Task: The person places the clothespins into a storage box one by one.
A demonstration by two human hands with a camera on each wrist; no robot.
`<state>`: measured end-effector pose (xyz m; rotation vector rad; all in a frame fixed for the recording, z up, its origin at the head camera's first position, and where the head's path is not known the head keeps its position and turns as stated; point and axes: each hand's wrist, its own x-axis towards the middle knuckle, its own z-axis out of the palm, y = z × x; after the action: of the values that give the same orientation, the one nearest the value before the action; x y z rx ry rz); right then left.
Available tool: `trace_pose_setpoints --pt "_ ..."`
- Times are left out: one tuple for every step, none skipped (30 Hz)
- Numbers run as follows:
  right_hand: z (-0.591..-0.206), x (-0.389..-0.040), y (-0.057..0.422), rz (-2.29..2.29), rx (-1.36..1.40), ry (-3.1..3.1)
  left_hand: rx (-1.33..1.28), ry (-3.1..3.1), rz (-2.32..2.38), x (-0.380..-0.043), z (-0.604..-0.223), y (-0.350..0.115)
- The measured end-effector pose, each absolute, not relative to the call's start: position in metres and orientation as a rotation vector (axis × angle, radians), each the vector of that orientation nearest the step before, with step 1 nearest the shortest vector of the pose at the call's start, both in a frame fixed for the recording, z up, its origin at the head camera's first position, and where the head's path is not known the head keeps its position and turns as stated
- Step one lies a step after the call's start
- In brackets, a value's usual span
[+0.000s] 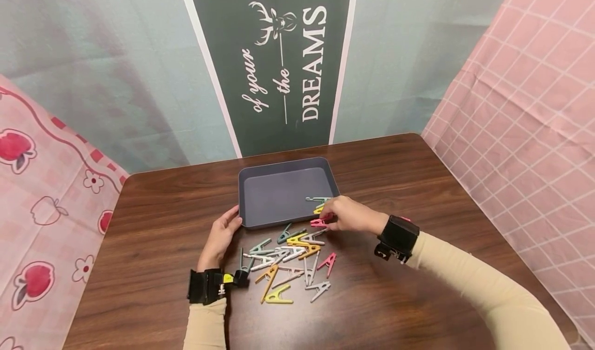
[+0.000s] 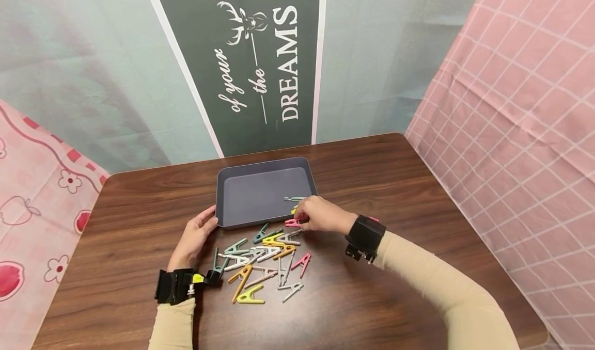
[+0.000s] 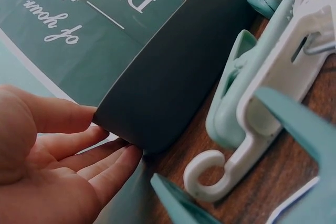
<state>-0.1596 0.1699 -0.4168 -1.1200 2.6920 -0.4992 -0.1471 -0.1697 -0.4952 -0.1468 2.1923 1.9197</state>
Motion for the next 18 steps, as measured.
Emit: trace_pose_setpoints --pt "-0.416 -0.161 0.169 -0.498 -1.118 2.695 -0.147 2.193 1.919 -0.147 -0.495 -0.17" --pt "-0.415 -0.163 0.169 -0.499 -1.114 2.698 -0.148 2.193 1.919 -0.147 -0.495 -0.17" --pt "-0.414 -0.165 0.169 -0.504 -1.108 2.702 -0.15 2.2 1.913 -0.146 -0.495 -0.17" --pt "-0.413 -0.166 0.168 -0.508 -1.101 2.708 -0.153 2.201 1.912 -0.146 -0.494 -0.17" --pt "-0.412 -0.168 0.168 -0.509 -1.089 2.714 -0.152 2.204 1.911 -0.146 -0.494 -0.171" --pt "-0.411 -0.17 0.168 -0.509 -1.084 2.72 -0.153 2.204 1.912 -0.146 -0.494 -0.171" --pt "-0.41 -0.172 0.168 -0.519 -1.071 2.725 -0.153 2.205 1.91 -0.146 -0.494 -0.171" --pt "-0.409 -0.174 0.169 -0.532 -1.056 2.727 -0.152 2.205 1.91 -0.146 -0.494 -0.171" --pt "-0.408 -0.175 0.169 -0.542 -1.047 2.732 -0.151 2.206 1.908 -0.146 -0.494 -0.171" --pt "-0.408 -0.177 0.169 -0.544 -1.042 2.739 -0.152 2.203 1.909 -0.146 -0.494 -0.171" --pt "-0.408 -0.179 0.17 -0.553 -1.03 2.741 -0.149 2.202 1.908 -0.146 -0.494 -0.17" --pt "-0.408 -0.18 0.17 -0.556 -1.023 2.749 -0.148 2.201 1.91 -0.146 -0.494 -0.17" --pt "-0.409 -0.182 0.171 -0.559 -1.01 2.758 -0.149 2.202 1.908 -0.146 -0.494 -0.17" --pt "-0.41 -0.183 0.172 -0.556 -1.006 2.768 -0.148 2.201 1.909 -0.146 -0.494 -0.17" --pt "-0.411 -0.185 0.172 -0.556 -1.001 2.778 -0.149 2.201 1.911 -0.146 -0.494 -0.169" --pt "-0.412 -0.186 0.172 -0.559 -0.991 2.785 -0.151 2.205 1.909 -0.146 -0.494 -0.169" --pt "-0.414 -0.187 0.173 -0.563 -0.984 2.792 -0.151 2.211 1.905 -0.146 -0.494 -0.169" --pt "-0.416 -0.189 0.173 -0.565 -0.983 2.8 -0.154 2.216 1.904 -0.146 -0.494 -0.168"
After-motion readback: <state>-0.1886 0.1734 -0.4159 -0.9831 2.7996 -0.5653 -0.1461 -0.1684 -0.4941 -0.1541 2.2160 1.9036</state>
